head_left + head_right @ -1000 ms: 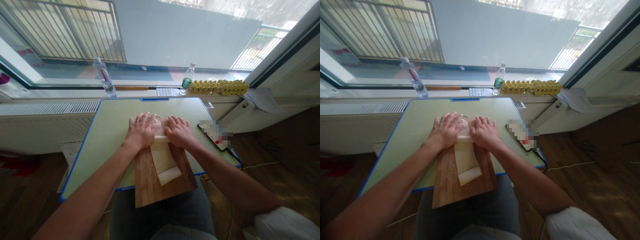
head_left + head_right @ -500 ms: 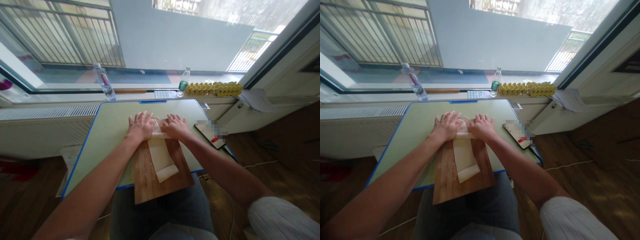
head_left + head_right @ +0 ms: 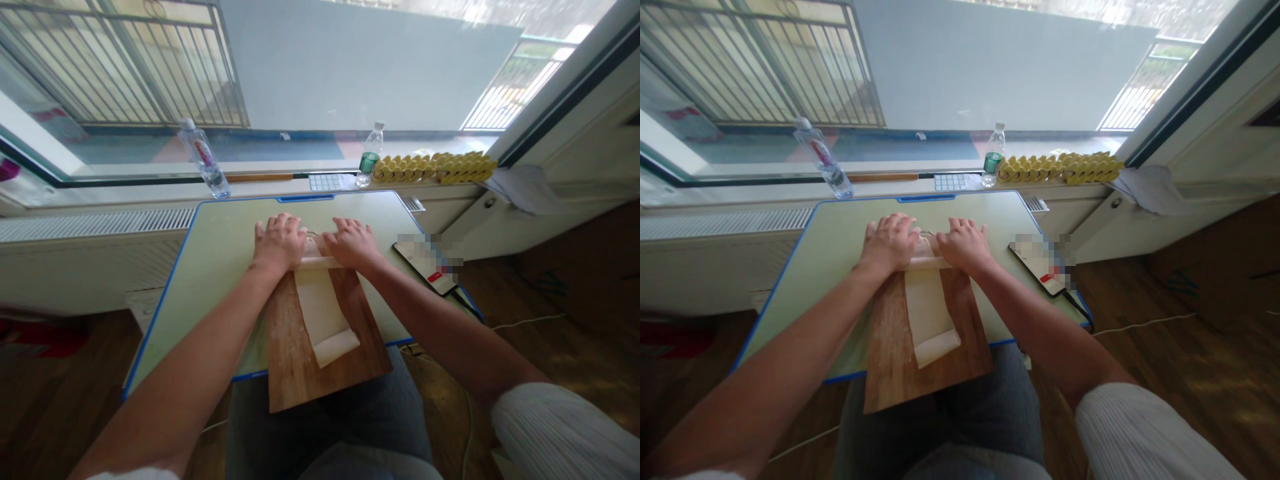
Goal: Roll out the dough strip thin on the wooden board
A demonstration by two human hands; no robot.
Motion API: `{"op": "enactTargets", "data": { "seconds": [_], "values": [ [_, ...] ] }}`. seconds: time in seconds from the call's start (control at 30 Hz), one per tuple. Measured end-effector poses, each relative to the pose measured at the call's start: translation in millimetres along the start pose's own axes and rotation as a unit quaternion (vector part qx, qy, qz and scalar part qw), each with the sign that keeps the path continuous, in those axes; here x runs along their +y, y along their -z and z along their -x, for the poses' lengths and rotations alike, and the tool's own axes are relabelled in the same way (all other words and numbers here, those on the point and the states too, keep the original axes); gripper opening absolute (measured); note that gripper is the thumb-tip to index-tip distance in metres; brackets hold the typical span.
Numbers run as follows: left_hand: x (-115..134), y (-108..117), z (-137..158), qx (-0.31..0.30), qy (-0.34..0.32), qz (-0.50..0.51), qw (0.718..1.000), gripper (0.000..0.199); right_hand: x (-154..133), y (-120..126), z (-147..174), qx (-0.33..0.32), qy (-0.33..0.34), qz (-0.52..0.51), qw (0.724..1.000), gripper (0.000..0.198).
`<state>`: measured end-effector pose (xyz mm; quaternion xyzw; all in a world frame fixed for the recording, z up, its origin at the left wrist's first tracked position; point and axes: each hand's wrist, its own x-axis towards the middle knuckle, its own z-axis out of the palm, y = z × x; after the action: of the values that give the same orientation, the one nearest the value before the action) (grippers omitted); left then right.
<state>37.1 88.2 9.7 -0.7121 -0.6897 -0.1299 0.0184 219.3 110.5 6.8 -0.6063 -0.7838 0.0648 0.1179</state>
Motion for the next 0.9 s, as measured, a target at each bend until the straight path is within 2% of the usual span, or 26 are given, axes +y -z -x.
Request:
{"op": "enactTargets", "data": {
  "seconds": [0.2, 0.4, 0.53, 0.7, 0.9],
  "values": [
    [-1, 0, -15, -0.009, 0.019, -0.006, 1.000, 0.051, 2, -3, -25, 0.000, -0.024, -0.003, 1.000, 0.057],
    [-1, -2, 5, -0.050, 0.025, 0.012, 0.998, 0.063, 3, 1, -2, -0.060, -0.016, 0.012, 0.998, 0.064],
    [5, 1, 36, -0.068, 0.025, 0.015, 0.997, 0.067, -1, 5, 33, -0.066, -0.009, 0.033, 0.997, 0.069],
    [16, 10, 95, -0.038, -0.002, 0.004, 0.999, 0.067, -4, 5, 82, -0.027, 0.008, 0.043, 0.999, 0.068],
    [25, 22, 158, -0.003, -0.057, 0.053, 0.997, 0.046, 8, 7, 121, -0.006, 0.059, -0.046, 0.997, 0.057]
  ]
}}
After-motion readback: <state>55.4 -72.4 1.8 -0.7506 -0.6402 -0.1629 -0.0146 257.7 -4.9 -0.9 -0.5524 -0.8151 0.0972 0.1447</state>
